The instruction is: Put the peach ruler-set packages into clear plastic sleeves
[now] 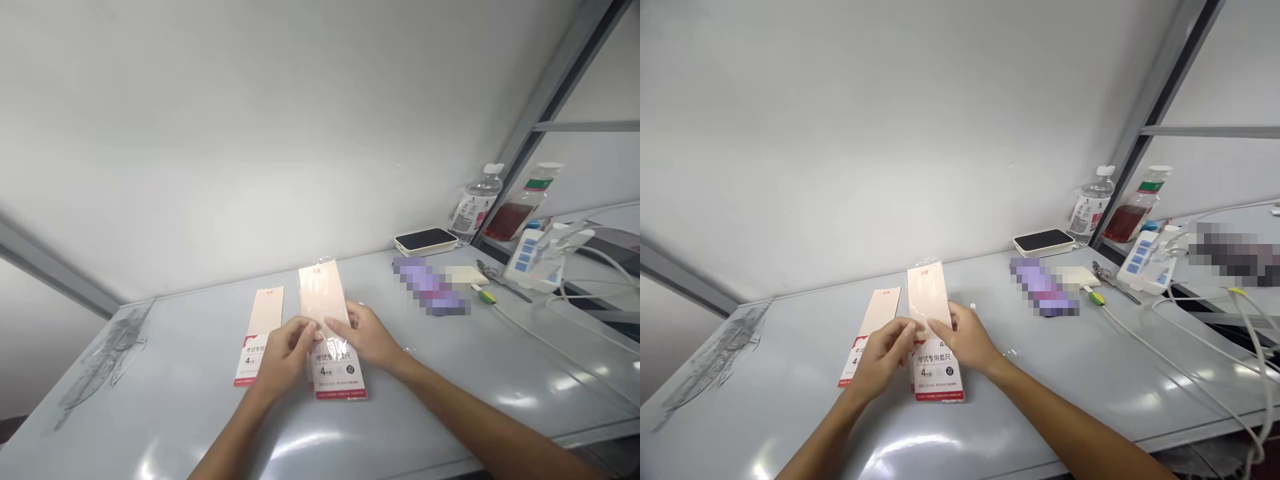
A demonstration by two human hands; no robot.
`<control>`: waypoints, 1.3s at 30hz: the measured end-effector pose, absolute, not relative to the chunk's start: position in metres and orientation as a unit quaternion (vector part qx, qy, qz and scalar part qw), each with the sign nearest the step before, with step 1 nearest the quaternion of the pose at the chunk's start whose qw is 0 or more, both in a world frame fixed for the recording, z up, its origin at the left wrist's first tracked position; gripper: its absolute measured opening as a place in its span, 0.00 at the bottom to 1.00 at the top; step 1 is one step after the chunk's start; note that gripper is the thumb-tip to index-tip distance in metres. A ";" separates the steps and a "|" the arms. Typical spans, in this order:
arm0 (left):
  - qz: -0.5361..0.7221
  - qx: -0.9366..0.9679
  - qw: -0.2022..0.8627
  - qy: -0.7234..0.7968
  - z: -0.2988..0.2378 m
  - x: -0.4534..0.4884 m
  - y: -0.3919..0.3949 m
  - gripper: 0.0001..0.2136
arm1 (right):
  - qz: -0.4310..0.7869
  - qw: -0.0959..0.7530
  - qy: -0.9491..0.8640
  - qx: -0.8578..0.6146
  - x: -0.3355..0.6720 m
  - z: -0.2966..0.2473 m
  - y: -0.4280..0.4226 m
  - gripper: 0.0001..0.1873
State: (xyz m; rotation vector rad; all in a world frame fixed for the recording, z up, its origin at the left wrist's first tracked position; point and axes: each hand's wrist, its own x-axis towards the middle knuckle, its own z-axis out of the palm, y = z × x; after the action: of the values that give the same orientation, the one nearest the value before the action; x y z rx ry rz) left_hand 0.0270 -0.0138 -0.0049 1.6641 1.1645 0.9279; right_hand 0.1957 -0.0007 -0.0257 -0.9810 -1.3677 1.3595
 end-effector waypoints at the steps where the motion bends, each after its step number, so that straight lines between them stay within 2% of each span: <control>1: 0.381 0.666 0.460 0.446 -0.005 0.028 -0.015 0.11 | 0.558 0.472 -0.557 -0.393 0.195 -0.025 -0.001 0.13; 7: 0.485 0.578 0.483 0.445 -0.011 0.020 -0.006 0.12 | 0.590 0.486 -0.540 -0.353 0.196 -0.018 -0.005 0.14; 13: 0.377 0.588 0.575 0.426 -0.016 0.022 -0.002 0.15 | 0.596 0.494 -0.536 -0.338 0.196 -0.013 -0.008 0.13; 32: 0.354 0.604 0.566 0.436 -0.018 0.028 -0.007 0.15 | 0.586 0.455 -0.565 -0.361 0.192 -0.018 -0.011 0.15; 35: 0.343 0.618 0.530 0.469 -0.021 0.029 -0.007 0.17 | 0.585 0.442 -0.565 -0.379 0.192 -0.022 -0.009 0.16; 39: 0.313 0.656 0.342 0.595 -0.027 0.025 -0.001 0.21 | 0.503 0.380 -0.617 -0.471 0.202 -0.026 0.001 0.18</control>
State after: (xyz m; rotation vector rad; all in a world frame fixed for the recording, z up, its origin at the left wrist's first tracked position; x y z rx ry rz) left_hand 0.0248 -0.0008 -0.0269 1.7050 1.5480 0.8150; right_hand 0.2023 0.0012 -0.0263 -1.2036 -1.5742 1.2849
